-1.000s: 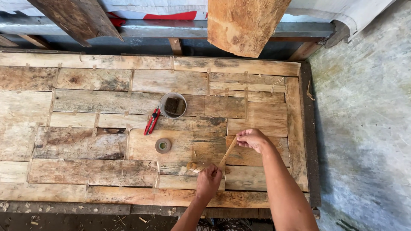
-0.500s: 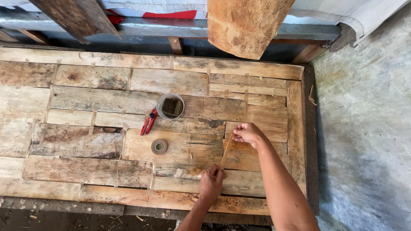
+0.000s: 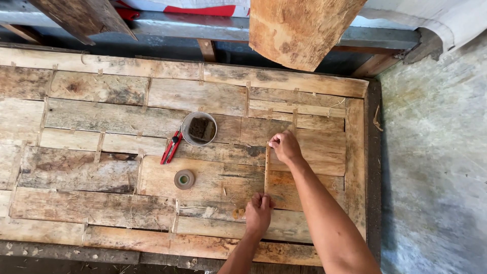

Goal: Applying adhesive tape to a small wooden rod and manipulating wood pieces on a workbench.

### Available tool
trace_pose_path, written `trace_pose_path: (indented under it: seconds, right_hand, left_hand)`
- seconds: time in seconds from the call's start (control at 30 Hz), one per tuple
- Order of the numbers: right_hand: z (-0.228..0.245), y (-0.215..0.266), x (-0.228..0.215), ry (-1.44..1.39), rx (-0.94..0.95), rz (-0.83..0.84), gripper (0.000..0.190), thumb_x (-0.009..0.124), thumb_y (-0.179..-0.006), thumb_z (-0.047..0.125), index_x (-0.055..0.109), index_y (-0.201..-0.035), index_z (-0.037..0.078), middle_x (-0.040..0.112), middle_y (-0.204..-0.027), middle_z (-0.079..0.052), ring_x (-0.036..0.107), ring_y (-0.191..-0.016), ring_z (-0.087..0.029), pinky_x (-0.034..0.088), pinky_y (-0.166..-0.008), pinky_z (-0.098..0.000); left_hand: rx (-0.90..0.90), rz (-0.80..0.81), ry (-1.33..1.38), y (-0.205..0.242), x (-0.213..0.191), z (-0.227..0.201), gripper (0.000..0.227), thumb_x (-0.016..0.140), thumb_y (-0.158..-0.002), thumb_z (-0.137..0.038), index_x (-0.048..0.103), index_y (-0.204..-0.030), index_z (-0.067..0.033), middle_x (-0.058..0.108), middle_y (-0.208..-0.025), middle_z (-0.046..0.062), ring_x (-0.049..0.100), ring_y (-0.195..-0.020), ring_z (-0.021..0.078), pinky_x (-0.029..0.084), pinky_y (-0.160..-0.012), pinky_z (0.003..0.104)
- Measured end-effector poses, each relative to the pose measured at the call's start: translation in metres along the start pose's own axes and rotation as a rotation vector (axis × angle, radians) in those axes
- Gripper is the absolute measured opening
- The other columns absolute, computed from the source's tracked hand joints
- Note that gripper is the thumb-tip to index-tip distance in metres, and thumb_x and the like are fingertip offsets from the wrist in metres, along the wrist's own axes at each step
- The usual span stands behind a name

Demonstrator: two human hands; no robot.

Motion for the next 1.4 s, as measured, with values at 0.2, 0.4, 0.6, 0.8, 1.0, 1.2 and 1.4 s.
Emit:
trace_pose_path:
  seconds: [0.2,0.4,0.6,0.8,1.0,1.2,1.4]
  right_hand:
    - [-0.005,-0.002,0.002,-0.007,0.019,0.011,0.011,0.082,-0.086,0.018,0.078,-0.086,0.008,0.064,-0.098,-0.011,0.064,-0.095,-0.026,0.053,-0.09,-0.0408]
    - [-0.003,0.005,-0.008,-0.093,0.054,0.1,0.013,0.073,-0.094,0.018,0.073,-0.093,0.006,0.064,-0.099,-0.01,0.064,-0.092,-0.025,0.053,-0.086,-0.0397]
    - [-0.01,0.002,-0.019,-0.246,0.116,0.287,0.013,0.066,-0.099,0.019,0.067,-0.102,0.007,0.067,-0.098,-0.004,0.064,-0.089,-0.016,0.054,-0.081,-0.0318]
    - [-0.004,0.002,-0.025,-0.325,0.195,0.376,0.012,0.065,-0.1,0.018,0.066,-0.102,0.006,0.066,-0.089,-0.003,0.057,-0.083,-0.014,0.05,-0.076,-0.0321]
    - [-0.005,0.001,-0.03,-0.343,0.038,0.374,0.009,0.067,-0.096,0.014,0.065,-0.098,0.005,0.065,-0.087,0.003,0.059,-0.081,-0.008,0.052,-0.074,-0.0268]
    - [-0.019,0.0,-0.022,-0.422,0.041,0.437,0.01,0.066,-0.098,0.013,0.064,-0.1,0.004,0.062,-0.084,0.0,0.055,-0.078,-0.01,0.051,-0.071,-0.028]
    - [0.0,0.002,-0.036,-0.37,0.18,0.503,0.01,0.064,-0.098,0.017,0.064,-0.101,0.007,0.066,-0.088,0.002,0.06,-0.081,-0.01,0.054,-0.075,-0.0277]
  left_hand:
    - [0.007,0.015,-0.021,-0.002,-0.002,-0.002,0.029,0.06,-0.099,-0.024,0.067,-0.082,-0.002,0.073,-0.068,0.007,0.065,-0.06,0.0135,0.052,-0.059,0.031]
    - [0.221,0.081,-0.035,0.009,-0.001,-0.035,0.022,0.058,-0.099,-0.021,0.064,-0.087,-0.0036,0.072,-0.068,0.007,0.068,-0.06,0.0157,0.053,-0.057,0.033]
    - [0.174,0.201,-0.056,0.011,0.027,-0.04,0.023,0.056,-0.102,-0.021,0.061,-0.088,-0.0033,0.067,-0.06,0.009,0.063,-0.052,0.0152,0.049,-0.052,0.03]
    - [0.02,0.138,-0.023,0.012,0.034,-0.014,0.024,0.06,-0.1,-0.021,0.064,-0.084,-0.0037,0.06,-0.049,0.005,0.06,-0.044,0.0106,0.046,-0.045,0.03]
    - [0.051,0.071,-0.033,0.008,0.041,0.033,0.024,0.064,-0.097,-0.021,0.067,-0.078,-0.0052,0.055,-0.045,0.002,0.052,-0.042,0.0043,0.038,-0.042,0.026]
    - [0.167,-0.067,-0.062,0.013,0.06,0.066,0.026,0.074,-0.09,-0.021,0.073,-0.069,-0.0069,0.06,-0.042,-0.002,0.051,-0.039,0.002,0.038,-0.04,0.024]
    - [0.112,0.06,-0.041,0.006,0.08,0.12,0.026,0.074,-0.094,-0.025,0.069,-0.073,-0.0094,0.062,-0.046,-0.004,0.051,-0.04,0.0034,0.04,-0.041,0.025]
Point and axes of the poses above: each hand's wrist, its own y-axis away from the middle knuckle, its own x-axis out of the palm, z = x × y, the point moved 8 cm from there along -y, towards the middle knuckle
